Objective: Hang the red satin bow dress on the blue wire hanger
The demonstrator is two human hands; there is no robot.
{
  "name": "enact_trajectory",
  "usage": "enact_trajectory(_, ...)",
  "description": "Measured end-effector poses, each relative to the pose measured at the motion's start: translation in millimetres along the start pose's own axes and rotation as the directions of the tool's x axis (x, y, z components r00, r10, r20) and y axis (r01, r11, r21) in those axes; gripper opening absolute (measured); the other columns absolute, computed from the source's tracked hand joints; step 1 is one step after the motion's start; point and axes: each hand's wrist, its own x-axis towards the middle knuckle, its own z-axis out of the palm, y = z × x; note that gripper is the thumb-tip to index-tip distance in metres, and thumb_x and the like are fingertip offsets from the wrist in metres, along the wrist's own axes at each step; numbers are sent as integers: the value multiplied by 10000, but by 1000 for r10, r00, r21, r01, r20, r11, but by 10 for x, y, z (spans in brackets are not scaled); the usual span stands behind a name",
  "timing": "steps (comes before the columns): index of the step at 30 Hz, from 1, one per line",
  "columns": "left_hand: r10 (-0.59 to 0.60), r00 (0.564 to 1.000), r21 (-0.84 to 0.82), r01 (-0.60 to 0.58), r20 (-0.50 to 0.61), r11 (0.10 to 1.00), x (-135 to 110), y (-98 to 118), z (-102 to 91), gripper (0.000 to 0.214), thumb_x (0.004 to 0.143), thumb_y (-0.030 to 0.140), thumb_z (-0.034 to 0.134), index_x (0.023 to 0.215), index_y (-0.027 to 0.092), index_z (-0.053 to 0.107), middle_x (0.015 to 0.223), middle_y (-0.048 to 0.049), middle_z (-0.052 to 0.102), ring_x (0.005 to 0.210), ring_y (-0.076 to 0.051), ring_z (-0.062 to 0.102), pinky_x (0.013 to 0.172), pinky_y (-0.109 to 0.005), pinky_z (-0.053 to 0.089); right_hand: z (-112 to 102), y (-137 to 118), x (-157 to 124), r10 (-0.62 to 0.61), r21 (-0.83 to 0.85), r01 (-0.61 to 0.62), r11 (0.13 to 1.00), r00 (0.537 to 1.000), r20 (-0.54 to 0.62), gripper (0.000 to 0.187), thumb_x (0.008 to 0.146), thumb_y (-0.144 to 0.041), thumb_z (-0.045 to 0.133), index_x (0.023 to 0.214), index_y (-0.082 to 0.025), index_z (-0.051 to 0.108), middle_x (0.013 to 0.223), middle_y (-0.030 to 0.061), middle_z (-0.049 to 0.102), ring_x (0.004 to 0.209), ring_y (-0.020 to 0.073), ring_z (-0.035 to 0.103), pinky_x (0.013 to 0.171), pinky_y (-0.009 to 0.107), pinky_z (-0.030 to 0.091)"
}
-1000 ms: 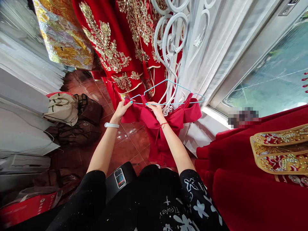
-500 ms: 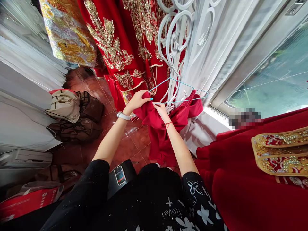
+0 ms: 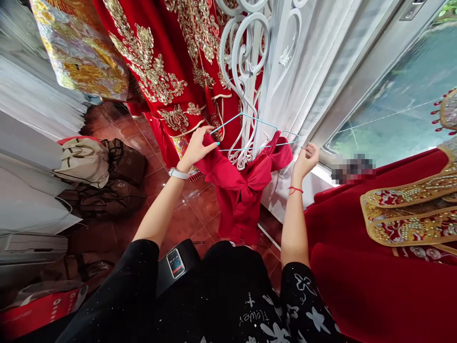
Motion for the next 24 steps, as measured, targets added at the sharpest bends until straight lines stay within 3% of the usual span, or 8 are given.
enact_trajectory(3, 156, 979, 77, -147, -131, 986, 38, 320, 122, 580, 930, 316, 676, 1483, 255, 512, 1498, -163, 565, 1431, -364, 494, 1224, -579, 386, -133, 179, 156, 160, 58, -167, 984, 980, 120, 631, 851, -456, 648, 1439, -232, 600, 1356, 149, 696, 1283, 287, 670, 1118, 526, 539)
enact_trajectory(7, 435, 899, 122, -439, 56, 890, 344, 907, 419, 518, 956, 226, 599, 1472, 241, 554, 1469, -142, 584, 1452, -343, 481, 1255, -581, 335, -57, 75, 162, 147, 155, -224, 962, 906, 398, 663, 795, -528, 741, 1390, -254, 636, 1431, 135, 688, 1387, 277, 625, 1198, 489, 488)
enact_trajectory(10, 505, 851, 97, -520, 144, 848, 666, 1219, 714, 483, 966, 249, 614, 1448, 224, 612, 1439, -138, 634, 1431, -342, 503, 1244, -588, 326, -29, 3, 127, 170, 161, -268, 950, 876, 452, 526, 764, -580, 772, 1171, -249, 738, 1208, 103, 788, 1195, 271, 728, 1146, 477, 535)
enact_trajectory(13, 449, 879, 74, -464, 159, 883, 874, 1356, 988, 334, 997, 303, 609, 1285, 200, 744, 1201, -152, 758, 1273, -354, 590, 1174, -603, 358, -83, 2, 87, 229, 146, -300, 943, 900, 372, 419, 702, -592, 817, 909, -232, 764, 912, 59, 804, 953, 268, 764, 1041, 487, 593)
enact_trajectory(16, 367, 927, 71, -373, 76, 925, 917, 1404, 1158, 284, 1042, 330, 563, 1069, 199, 814, 981, -139, 789, 1124, -331, 616, 1109, -583, 383, -168, 11, 51, 238, 169, -277, 946, 946, 221, 380, 703, -569, 819, 815, -211, 760, 839, 57, 786, 872, 263, 757, 957, 474, 618)
enact_trajectory(20, 336, 941, 59, -337, 27, 940, 877, 1466, 1190, 329, 1071, 358, 531, 992, 207, 813, 930, -125, 776, 1078, -307, 606, 1067, -543, 391, -262, -19, 31, 222, 199, -228, 953, 974, 53, 363, 737, -520, 798, 869, -183, 794, 883, 86, 799, 885, 261, 760, 916, 446, 623)
enact_trajectory(24, 311, 949, 58, -314, 59, 948, 847, 1538, 1096, 290, 1066, 342, 550, 986, 222, 801, 923, -108, 765, 1080, -299, 604, 1066, -522, 391, -419, -23, 29, 205, 178, -207, 962, 978, 31, 374, 746, -517, 806, 896, -175, 809, 927, 99, 817, 922, 276, 771, 930, 462, 619)
